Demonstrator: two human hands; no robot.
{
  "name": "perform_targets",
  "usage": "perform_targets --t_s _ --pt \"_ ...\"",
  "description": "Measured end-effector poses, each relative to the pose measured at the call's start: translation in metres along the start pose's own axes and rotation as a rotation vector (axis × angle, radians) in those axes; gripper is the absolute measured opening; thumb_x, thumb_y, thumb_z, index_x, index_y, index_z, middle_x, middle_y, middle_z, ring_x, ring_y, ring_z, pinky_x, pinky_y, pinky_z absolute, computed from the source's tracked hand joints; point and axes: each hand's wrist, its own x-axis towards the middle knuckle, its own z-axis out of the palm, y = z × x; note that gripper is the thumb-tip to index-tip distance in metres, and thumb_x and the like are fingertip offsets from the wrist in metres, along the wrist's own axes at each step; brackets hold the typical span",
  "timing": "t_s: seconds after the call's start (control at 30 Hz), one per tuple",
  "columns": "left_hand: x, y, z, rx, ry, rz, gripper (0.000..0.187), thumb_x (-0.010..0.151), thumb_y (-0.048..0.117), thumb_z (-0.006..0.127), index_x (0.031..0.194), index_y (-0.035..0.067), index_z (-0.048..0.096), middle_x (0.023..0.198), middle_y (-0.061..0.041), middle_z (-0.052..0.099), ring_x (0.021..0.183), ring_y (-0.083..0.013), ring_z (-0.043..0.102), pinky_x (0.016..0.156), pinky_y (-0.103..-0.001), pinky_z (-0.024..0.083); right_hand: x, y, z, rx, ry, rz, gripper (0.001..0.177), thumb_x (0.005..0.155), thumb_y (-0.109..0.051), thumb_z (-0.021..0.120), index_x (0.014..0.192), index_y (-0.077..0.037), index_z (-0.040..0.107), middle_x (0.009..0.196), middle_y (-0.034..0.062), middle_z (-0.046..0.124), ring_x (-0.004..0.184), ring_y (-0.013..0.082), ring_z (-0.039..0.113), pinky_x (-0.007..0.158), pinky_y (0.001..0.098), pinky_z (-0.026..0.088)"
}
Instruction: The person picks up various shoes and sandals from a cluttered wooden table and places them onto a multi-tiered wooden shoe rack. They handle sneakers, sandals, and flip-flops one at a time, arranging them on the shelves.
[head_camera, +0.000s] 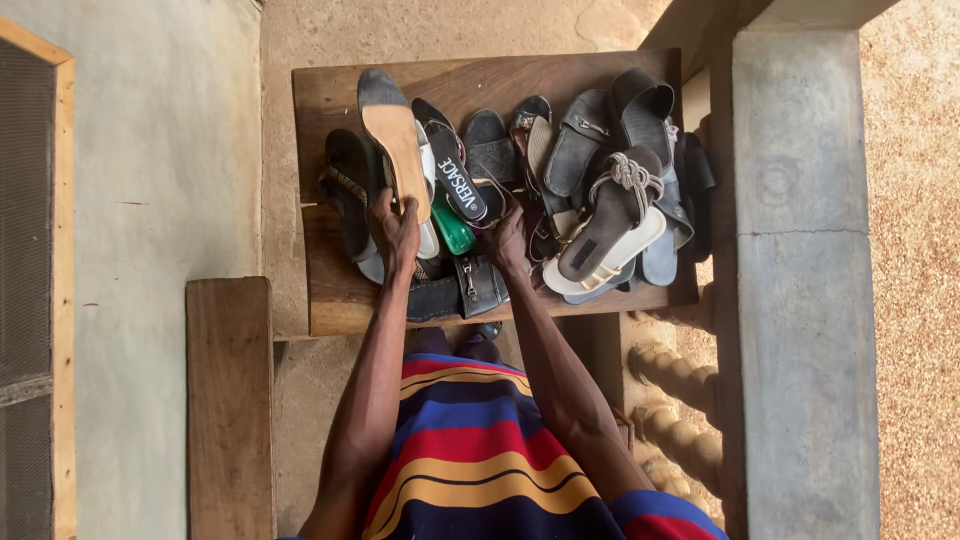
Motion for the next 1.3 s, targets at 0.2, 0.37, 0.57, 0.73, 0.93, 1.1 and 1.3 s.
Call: perform_targets --t_s 0.2,0.37,0.57,0.73,0.93,1.1,1.3 --pt "0.005 -0.026 0.01 -0.083 0.015 0.174 0.04 0.09 0.018 0.067 0.118 -0.01 0.058 0.107 -0.029 0.065 0.098 -0.0396 0.061 0.087 -0.047 0.047 0.012 -0.003 -0.001 -0.012 0.03 0.118 0.115 0.073 -0.038 0.09 0.155 -0.002 0.017 0.142 0.0385 0.045 0.125 0.054 0.052 0.105 0.0537 0.048" --pt "0.019 -0.021 0.008 -0.25 -0.146 -0.099 0.04 0.086 0.024 0.066 0.111 -0.008 0.06 0.099 -0.021 0.067 0.087 -0.0261 0.063 0.077 -0.041 0.05 0.016 0.0 -0.014 0.089 0.067 0.119 0.092 0.071 -0.036 0.087 0.144 -0.004 0.041 0.136 0.0286 0.06 0.121 0.0426 0.063 0.102 0.0483 0.054" --pt "0.026 -0.023 0.004 -0.283 -0.241 -0.253 0.038 0.088 0.03 0.067 0.093 -0.008 0.063 0.083 -0.016 0.064 0.076 -0.0198 0.058 0.069 -0.038 0.049 0.019 0.002 -0.014 -0.105 0.022 0.125 0.052 0.092 -0.024 0.07 0.138 -0.007 0.055 0.114 0.0224 0.074 0.114 0.0427 0.061 0.101 0.0516 0.05" --pt "0.027 -0.02 -0.004 -0.44 -0.241 -0.204 0.039 0.092 0.028 0.067 0.085 -0.007 0.05 0.079 -0.009 0.046 0.074 -0.0164 0.043 0.066 -0.04 0.04 -0.015 -0.043 -0.014 -0.137 0.259 0.058 0.043 0.083 -0.007 0.064 0.123 0.001 0.051 0.11 0.0285 0.056 0.102 0.0462 0.056 0.092 0.0551 0.048" --pt "0.031 -0.013 -0.043 -0.48 -0.188 -0.165 0.036 0.094 0.027 0.062 0.08 -0.001 0.045 0.076 -0.005 0.04 0.072 -0.0155 0.038 0.065 -0.04 0.037 -0.065 -0.13 -0.001 -0.274 0.178 -0.014 0.056 0.077 -0.03 0.079 0.108 0.005 0.048 0.104 0.0261 0.053 0.098 0.0442 0.055 0.079 0.0532 0.049" --pt "0.049 -0.024 -0.044 -0.338 -0.159 0.108 0.027 0.091 0.03 0.058 0.091 0.004 0.054 0.081 -0.001 0.053 0.073 -0.0162 0.049 0.068 -0.039 0.042 -0.059 -0.156 0.009 -0.38 0.171 0.043 0.067 0.076 -0.047 0.084 0.107 0.002 0.05 0.106 0.0215 0.057 0.099 0.0378 0.058 0.078 0.0477 0.052" --pt "0.045 -0.022 -0.025 -0.696 -0.374 -0.159 0.032 0.09 0.028 0.06 0.104 0.0 0.066 0.096 -0.01 0.067 0.087 -0.0198 0.061 0.078 -0.036 0.051 -0.039 -0.135 -0.018 -0.081 0.012 0.303 0.061 0.081 -0.047 0.082 0.114 -0.002 0.057 0.105 0.0126 0.064 0.089 0.0263 0.065 0.076 0.0397 0.058"
